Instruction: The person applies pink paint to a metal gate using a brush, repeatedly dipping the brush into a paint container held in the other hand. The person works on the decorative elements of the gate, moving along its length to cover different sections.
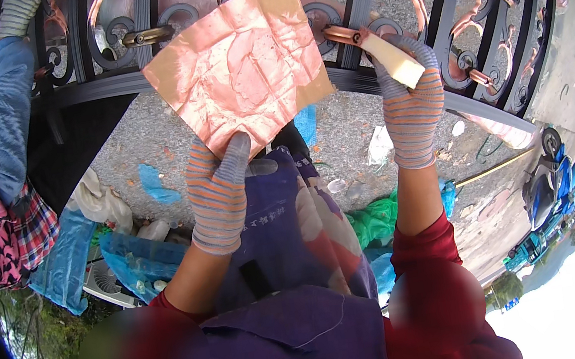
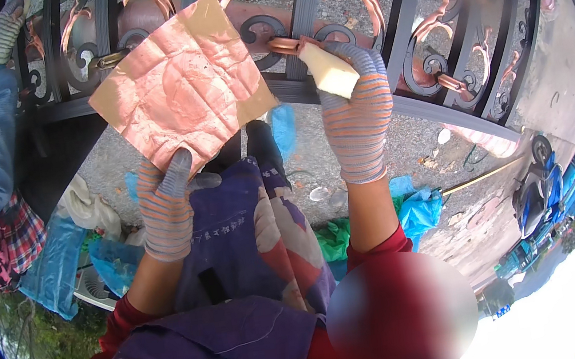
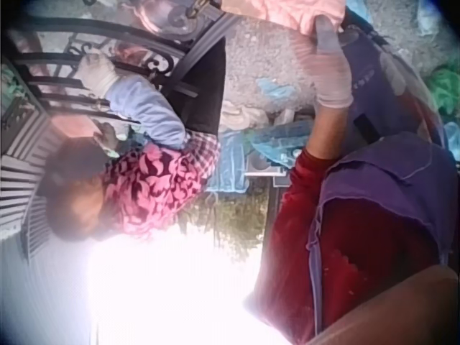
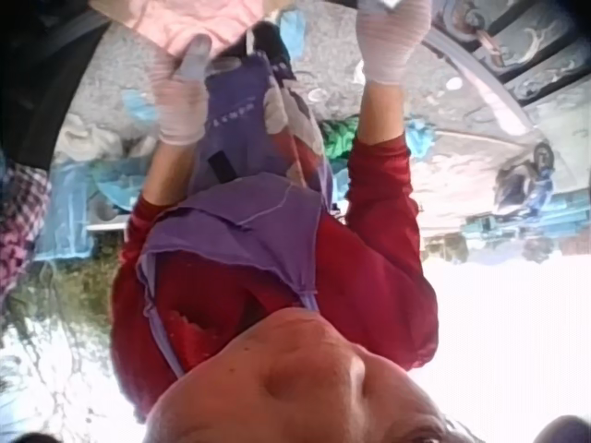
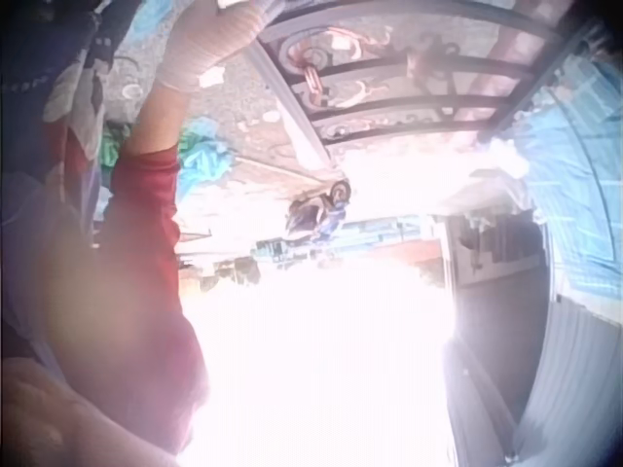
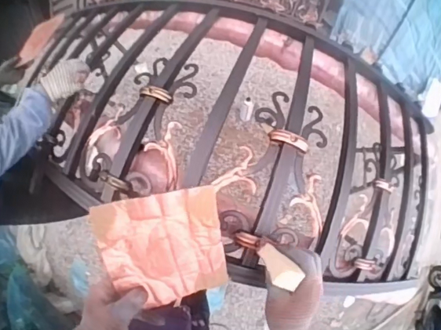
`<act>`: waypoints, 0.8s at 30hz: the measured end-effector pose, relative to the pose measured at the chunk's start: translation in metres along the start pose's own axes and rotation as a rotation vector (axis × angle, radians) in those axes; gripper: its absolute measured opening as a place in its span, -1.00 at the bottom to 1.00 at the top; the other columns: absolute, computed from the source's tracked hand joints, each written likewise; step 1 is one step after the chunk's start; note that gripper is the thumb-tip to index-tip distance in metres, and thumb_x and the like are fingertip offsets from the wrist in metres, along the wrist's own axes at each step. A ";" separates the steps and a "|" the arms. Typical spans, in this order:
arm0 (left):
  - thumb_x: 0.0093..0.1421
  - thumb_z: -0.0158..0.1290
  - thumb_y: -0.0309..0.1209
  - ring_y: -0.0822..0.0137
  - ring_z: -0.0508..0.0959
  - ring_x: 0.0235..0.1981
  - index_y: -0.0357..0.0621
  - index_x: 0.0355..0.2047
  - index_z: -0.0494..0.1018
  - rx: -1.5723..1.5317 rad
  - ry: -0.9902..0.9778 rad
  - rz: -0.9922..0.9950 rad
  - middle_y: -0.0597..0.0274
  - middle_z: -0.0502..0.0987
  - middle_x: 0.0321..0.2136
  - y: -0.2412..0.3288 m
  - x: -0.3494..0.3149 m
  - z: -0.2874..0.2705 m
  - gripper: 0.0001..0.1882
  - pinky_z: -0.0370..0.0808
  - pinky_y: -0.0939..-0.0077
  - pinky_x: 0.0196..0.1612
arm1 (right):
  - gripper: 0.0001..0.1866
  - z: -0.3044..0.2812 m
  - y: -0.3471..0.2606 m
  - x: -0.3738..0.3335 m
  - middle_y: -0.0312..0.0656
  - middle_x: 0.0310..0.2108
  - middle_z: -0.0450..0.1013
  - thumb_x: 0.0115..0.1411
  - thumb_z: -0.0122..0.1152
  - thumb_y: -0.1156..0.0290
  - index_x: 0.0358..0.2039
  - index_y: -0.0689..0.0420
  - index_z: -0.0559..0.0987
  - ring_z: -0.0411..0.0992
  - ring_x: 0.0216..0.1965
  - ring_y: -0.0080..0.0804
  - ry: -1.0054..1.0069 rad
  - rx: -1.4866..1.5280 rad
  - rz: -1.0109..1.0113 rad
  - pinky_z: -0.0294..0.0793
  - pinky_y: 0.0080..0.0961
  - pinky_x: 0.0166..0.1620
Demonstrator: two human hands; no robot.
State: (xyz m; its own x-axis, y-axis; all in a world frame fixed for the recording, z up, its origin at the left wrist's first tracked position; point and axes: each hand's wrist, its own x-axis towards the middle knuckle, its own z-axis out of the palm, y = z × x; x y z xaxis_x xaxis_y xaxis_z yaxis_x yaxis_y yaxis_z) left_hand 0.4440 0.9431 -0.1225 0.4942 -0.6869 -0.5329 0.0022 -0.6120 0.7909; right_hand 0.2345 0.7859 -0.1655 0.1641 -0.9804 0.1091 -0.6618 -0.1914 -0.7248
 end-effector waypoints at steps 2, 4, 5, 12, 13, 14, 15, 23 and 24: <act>0.02 0.30 -0.40 0.53 0.50 -0.50 -0.34 -0.26 0.43 -0.145 0.032 -0.108 0.25 0.58 -0.47 0.008 -0.003 0.005 -0.64 0.45 0.67 -0.49 | -0.66 -0.007 -0.014 0.004 -0.15 -0.22 0.51 0.03 0.36 0.50 -0.15 0.18 0.51 0.49 -0.18 -0.33 0.023 0.243 0.191 0.45 -0.48 -0.07; 0.07 0.26 -0.37 0.53 0.50 -0.51 -0.34 -0.26 0.42 -0.339 0.068 -0.197 0.23 0.59 -0.44 0.019 -0.003 0.012 -0.66 0.45 0.66 -0.49 | -0.69 -0.013 0.002 0.001 -0.19 -0.23 0.52 0.08 0.32 0.49 -0.14 0.19 0.51 0.49 -0.20 -0.42 -0.010 0.115 0.170 0.45 -0.53 -0.07; 0.10 0.23 -0.39 0.51 0.52 -0.51 -0.33 -0.25 0.43 -0.261 0.039 -0.144 0.22 0.59 -0.44 0.017 -0.003 0.010 -0.69 0.46 0.64 -0.50 | -0.70 -0.014 0.010 0.001 -0.20 -0.23 0.52 0.09 0.31 0.49 -0.14 0.18 0.51 0.48 -0.21 -0.45 -0.029 0.050 0.119 0.46 -0.54 -0.09; 0.12 0.20 -0.45 0.47 0.57 -0.48 -0.32 -0.26 0.44 -0.191 0.034 -0.087 0.19 0.61 -0.44 -0.006 -0.005 0.004 -0.75 0.48 0.59 -0.48 | -0.71 -0.032 0.011 0.009 -0.17 -0.27 0.53 0.07 0.34 0.49 -0.18 0.21 0.51 0.50 -0.24 -0.39 0.036 0.173 0.299 0.46 -0.54 -0.11; 0.11 0.21 -0.45 0.47 0.57 -0.48 -0.32 -0.26 0.44 -0.228 0.034 -0.107 0.19 0.61 -0.44 -0.002 -0.004 0.006 -0.75 0.48 0.59 -0.47 | -0.69 -0.028 0.014 0.007 -0.16 -0.27 0.53 0.07 0.33 0.50 -0.17 0.22 0.50 0.50 -0.22 -0.40 0.024 0.152 0.233 0.46 -0.53 -0.10; 0.12 0.21 -0.45 0.46 0.58 -0.48 -0.32 -0.25 0.44 -0.248 0.037 -0.094 0.19 0.60 -0.43 -0.003 -0.004 0.008 -0.75 0.49 0.58 -0.47 | -0.69 -0.026 0.015 0.007 -0.17 -0.27 0.53 0.08 0.33 0.48 -0.16 0.22 0.50 0.50 -0.23 -0.39 0.009 0.131 0.168 0.46 -0.52 -0.09; 0.12 0.20 -0.45 0.45 0.58 -0.47 -0.32 -0.24 0.43 -0.268 0.040 -0.081 0.18 0.60 -0.43 -0.005 -0.004 0.011 -0.74 0.50 0.56 -0.46 | -0.69 -0.025 0.018 0.006 -0.17 -0.27 0.52 0.09 0.33 0.46 -0.16 0.21 0.51 0.49 -0.23 -0.38 -0.005 0.110 0.102 0.46 -0.51 -0.09; 0.16 0.15 -0.42 0.40 0.59 -0.41 -0.30 -0.08 0.36 -0.246 0.029 -0.121 0.12 0.54 -0.25 -0.043 -0.005 0.001 -0.64 0.63 0.59 -0.48 | -0.73 -0.040 0.042 0.009 -0.17 -0.25 0.54 0.11 0.31 0.46 -0.17 0.22 0.52 0.51 -0.26 -0.42 -0.017 0.153 0.260 0.48 -0.53 -0.12; 0.16 0.15 -0.42 0.40 0.59 -0.43 -0.30 -0.08 0.36 -0.332 0.053 -0.173 0.12 0.55 -0.26 -0.015 -0.005 0.011 -0.64 0.62 0.59 -0.48 | -0.71 -0.042 0.046 0.008 -0.17 -0.25 0.54 0.10 0.32 0.47 -0.16 0.21 0.51 0.51 -0.25 -0.41 -0.023 0.200 0.289 0.47 -0.53 -0.11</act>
State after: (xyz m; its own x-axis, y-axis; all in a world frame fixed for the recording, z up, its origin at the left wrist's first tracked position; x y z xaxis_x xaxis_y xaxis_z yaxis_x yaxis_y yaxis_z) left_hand 0.4318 0.9514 -0.1353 0.5061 -0.5577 -0.6579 0.3668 -0.5512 0.7494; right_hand 0.1751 0.7668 -0.1696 0.0089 -0.9910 -0.1332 -0.5269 0.1086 -0.8430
